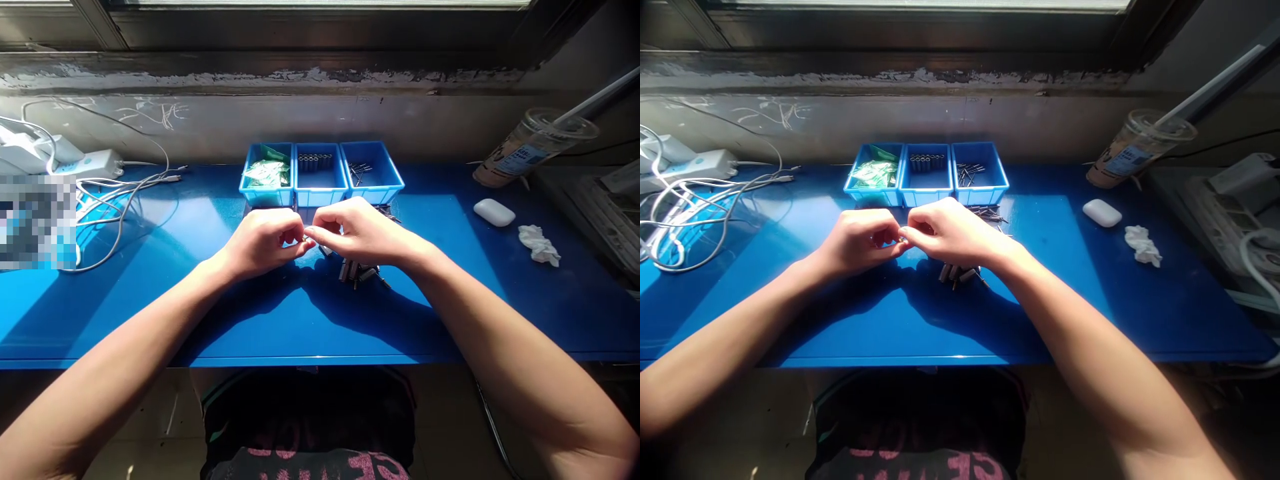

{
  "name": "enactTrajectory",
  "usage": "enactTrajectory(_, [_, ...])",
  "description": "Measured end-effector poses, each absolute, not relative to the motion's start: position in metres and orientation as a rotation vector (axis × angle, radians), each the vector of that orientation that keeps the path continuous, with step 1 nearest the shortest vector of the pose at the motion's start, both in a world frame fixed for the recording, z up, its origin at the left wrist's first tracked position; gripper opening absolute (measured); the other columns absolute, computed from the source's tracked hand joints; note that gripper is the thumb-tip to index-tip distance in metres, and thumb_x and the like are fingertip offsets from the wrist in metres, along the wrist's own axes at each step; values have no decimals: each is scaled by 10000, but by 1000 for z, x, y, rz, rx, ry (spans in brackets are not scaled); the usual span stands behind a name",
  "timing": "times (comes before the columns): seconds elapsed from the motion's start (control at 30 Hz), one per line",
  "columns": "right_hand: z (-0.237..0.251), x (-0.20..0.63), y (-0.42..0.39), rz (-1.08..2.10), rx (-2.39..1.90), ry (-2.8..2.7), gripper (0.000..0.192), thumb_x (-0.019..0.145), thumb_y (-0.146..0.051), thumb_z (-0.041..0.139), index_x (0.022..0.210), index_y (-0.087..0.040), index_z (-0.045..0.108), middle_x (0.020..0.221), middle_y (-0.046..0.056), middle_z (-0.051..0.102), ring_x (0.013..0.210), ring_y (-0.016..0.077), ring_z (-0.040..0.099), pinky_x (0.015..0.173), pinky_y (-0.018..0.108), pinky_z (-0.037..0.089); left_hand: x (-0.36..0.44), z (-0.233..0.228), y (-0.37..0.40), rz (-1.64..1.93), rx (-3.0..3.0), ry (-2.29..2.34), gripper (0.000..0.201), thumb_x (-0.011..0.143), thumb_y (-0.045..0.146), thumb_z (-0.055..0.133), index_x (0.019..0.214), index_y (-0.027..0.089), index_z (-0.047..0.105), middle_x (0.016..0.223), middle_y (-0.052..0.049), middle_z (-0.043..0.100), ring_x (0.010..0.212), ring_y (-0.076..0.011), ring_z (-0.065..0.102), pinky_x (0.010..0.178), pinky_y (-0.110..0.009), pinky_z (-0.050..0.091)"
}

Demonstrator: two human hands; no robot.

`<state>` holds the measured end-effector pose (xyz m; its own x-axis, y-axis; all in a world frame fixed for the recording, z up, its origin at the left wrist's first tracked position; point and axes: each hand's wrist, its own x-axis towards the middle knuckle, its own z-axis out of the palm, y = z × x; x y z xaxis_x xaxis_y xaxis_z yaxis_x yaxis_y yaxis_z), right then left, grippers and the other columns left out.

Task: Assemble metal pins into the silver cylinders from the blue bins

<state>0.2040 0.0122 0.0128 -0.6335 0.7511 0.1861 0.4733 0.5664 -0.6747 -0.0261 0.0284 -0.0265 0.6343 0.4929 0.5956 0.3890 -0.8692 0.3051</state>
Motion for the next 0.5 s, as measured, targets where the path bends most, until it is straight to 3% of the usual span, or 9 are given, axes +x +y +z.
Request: enactTrajectory(0.5, [14, 220, 22, 776, -963, -2342, 217, 1000, -346, 672, 943, -146, 733, 864, 39, 715, 735, 141, 601, 650, 280, 444, -28, -21, 27, 1063, 2710, 754, 113, 964, 239, 721, 906, 143, 708, 725, 6, 660, 602, -93, 549, 579, -217, 451])
